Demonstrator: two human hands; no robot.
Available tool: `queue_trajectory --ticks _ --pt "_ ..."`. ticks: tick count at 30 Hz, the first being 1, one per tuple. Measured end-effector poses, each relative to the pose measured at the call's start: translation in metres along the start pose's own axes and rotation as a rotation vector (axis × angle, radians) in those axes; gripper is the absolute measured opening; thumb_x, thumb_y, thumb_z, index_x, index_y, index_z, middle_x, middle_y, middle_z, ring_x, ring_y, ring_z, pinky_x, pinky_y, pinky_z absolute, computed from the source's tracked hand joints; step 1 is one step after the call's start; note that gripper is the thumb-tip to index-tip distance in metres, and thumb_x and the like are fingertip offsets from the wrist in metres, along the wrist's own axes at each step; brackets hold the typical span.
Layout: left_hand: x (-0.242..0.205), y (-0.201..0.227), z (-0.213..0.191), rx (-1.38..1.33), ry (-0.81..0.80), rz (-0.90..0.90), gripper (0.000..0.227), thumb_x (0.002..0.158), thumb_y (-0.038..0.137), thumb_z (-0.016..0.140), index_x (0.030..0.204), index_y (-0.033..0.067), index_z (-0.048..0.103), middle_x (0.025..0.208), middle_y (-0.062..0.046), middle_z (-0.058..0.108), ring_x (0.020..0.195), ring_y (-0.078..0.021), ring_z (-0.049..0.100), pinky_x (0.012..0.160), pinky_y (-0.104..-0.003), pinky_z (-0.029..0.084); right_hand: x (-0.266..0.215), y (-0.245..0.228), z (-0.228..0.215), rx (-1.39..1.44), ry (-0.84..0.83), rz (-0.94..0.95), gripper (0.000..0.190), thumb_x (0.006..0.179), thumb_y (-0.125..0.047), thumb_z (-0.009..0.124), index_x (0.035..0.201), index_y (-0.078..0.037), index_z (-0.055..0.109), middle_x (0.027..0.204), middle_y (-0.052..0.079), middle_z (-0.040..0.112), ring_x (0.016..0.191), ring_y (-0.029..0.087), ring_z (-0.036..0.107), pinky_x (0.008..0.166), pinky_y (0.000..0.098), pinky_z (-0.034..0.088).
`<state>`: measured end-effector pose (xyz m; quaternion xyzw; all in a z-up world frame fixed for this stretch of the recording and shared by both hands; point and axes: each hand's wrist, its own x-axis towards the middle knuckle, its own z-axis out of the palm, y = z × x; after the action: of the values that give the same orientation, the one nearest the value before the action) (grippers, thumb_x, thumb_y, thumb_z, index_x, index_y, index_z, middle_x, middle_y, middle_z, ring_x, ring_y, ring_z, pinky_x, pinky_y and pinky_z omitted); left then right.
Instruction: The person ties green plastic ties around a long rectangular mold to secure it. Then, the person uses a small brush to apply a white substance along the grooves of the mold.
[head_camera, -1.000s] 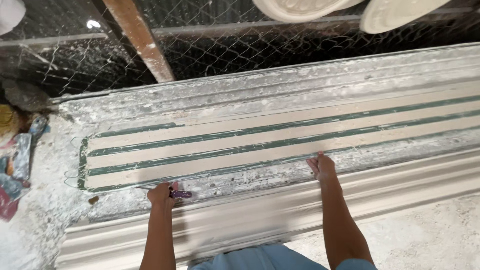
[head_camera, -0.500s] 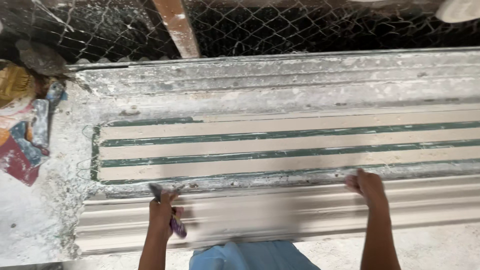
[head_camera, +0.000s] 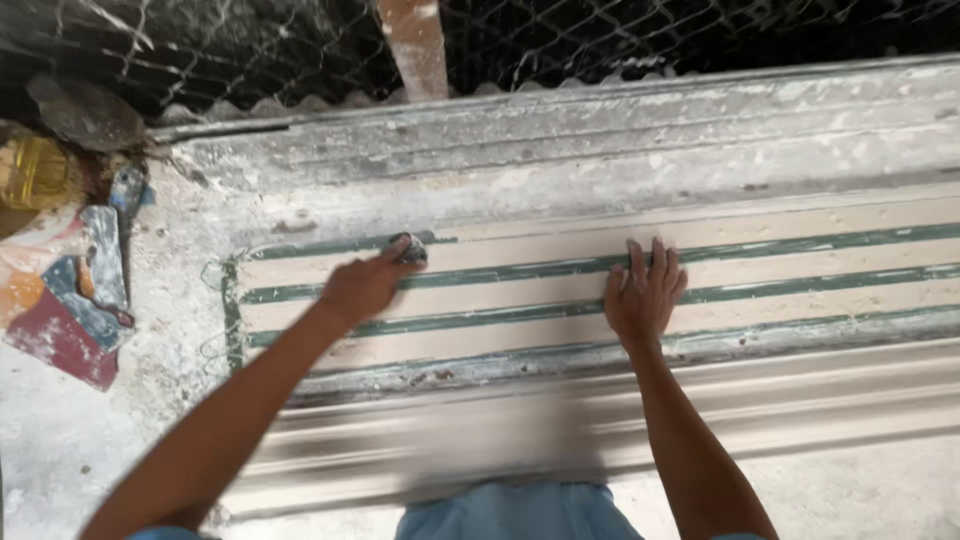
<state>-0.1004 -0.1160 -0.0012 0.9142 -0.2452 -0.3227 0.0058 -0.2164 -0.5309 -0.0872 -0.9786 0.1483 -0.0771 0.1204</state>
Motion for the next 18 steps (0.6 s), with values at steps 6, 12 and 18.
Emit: queue_trajectory --ticks 6,12,18 --pt "0.035 -0.014 -0.017 -0.001 -0.037 0.145 0.055 0.098 0.008 0.054 0.14 0.0415 0.058 0.166 0.007 0.031 0.118 -0.0294 0.066 0.1 -0.043 0.055 0.002 -0.006 -0.007 -0.018 0.048 -0.004 0.045 0.102 -0.029 0.053 0.147 -0.018 0.055 0.159 0.019 0.043 0.151 0.042 0.03 0.122 0.0652 0.017" --pt "0.02 -0.035 -0.016 0.031 -0.041 0.212 0.059 0.094 0.008 0.056 0.14 0.0442 0.055 0.165 0.01 0.028 0.12 -0.0259 0.064 0.1 -0.043 0.054 0.0 -0.007 -0.003 -0.028 0.072 0.001 0.046 0.101 -0.028 0.054 0.146 -0.02 0.056 0.158 0.018 0.044 0.15 0.041 0.03 0.121 0.065 0.018" --pt "0.056 0.022 -0.014 0.016 0.039 0.305 0.052 0.106 0.01 0.053 0.148 0.0392 0.057 0.149 0.001 0.055 0.116 -0.0263 0.069 0.097 -0.042 0.058 -0.006 -0.006 -0.009 -0.012 0.079 -0.019 0.044 0.104 -0.027 0.051 0.147 -0.02 0.054 0.158 0.018 0.045 0.15 0.041 0.033 0.121 0.0649 0.02"
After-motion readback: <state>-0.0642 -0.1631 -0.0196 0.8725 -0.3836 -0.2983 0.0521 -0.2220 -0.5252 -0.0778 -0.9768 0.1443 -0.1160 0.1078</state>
